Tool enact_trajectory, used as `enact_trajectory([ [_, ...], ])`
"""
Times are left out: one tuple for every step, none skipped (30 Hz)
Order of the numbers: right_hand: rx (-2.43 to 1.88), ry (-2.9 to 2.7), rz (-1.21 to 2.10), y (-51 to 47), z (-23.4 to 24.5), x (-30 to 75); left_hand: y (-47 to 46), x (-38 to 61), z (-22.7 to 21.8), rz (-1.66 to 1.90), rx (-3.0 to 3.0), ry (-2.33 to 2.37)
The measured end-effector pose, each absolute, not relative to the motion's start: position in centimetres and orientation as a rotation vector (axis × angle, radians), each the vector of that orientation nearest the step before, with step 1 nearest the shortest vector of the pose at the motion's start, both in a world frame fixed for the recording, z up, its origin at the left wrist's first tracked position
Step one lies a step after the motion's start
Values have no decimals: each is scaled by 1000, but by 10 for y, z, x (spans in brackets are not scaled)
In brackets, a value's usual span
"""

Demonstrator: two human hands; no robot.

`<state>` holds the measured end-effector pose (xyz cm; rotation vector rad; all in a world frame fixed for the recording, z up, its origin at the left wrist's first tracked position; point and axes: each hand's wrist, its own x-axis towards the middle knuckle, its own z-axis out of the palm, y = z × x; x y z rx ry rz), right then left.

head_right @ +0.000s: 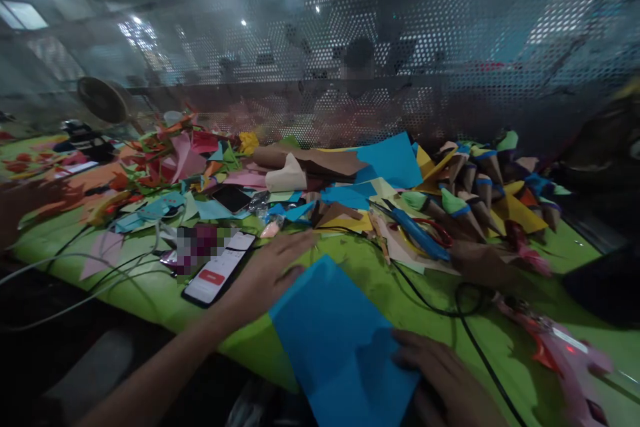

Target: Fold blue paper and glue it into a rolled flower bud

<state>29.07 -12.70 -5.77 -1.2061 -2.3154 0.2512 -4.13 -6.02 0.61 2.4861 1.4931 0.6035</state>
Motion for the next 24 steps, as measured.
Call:
enact_trajectory([
  [-1232,-2315,266,-125,-55,288,-77,-42,4,517,2479,1363],
  [-1260,-2313,277,-122,-53,285,-93,-43,1,432,2467,1295],
  [-1276,-2315,277,-119,-51,282,-107,-46,-3,362,2465,1246],
  [-1277,-2328,264,-115,-49,279,-120,-49,-7,299,2477,1223],
  [-1287,-2337,238,-111,-48,275,-129,-53,-11,291,2493,1245],
  [-1290,-2348,195,-106,-46,272,-136,-58,-15,259,2512,1273],
  [-1294,-2358,145,-102,-45,269,-142,-62,-19,235,2533,1307],
  [-1292,-2361,90,-99,-43,266,-145,-65,-22,218,2550,1341],
  [-1293,-2362,44,-97,-42,263,-147,-69,-24,206,2565,1372],
  [-1285,-2367,14,-97,-40,260,-149,-71,-25,203,2577,1398],
  [-1268,-2378,5,-97,-39,257,-150,-72,-26,210,2587,1414],
  [-1245,-2399,19,-99,-38,254,-151,-73,-26,224,2597,1422],
  [-1215,-2426,50,-101,-37,251,-151,-74,-26,238,2606,1424],
  [-1186,-2452,89,-104,-36,249,-152,-73,-26,251,2614,1422],
  [-1168,-2471,126,-106,-35,247,-152,-72,-25,261,2619,1418],
  [-1164,-2483,158,-108,-34,246,-152,-71,-25,266,2622,1412],
  [-1173,-2488,185,-110,-33,245,-152,-70,-25,269,2625,1403],
  [-1190,-2485,205,-110,-31,244,-152,-69,-24,268,2623,1394],
  [-1211,-2473,220,-110,-28,244,-152,-67,-24,268,2622,1379],
  [-1228,-2460,234,-109,-25,242,-151,-66,-24,265,2619,1360],
  [-1242,-2448,243,-106,-20,238,-152,-65,-25,262,2615,1341],
  [-1257,-2439,251,-102,-15,233,-152,-63,-25,263,2609,1326],
  [-1257,-2450,259,-96,-9,225,-152,-62,-27,272,2600,1315],
  [-1269,-2471,262,-89,-5,214,-153,-61,-28,284,2590,1310],
])
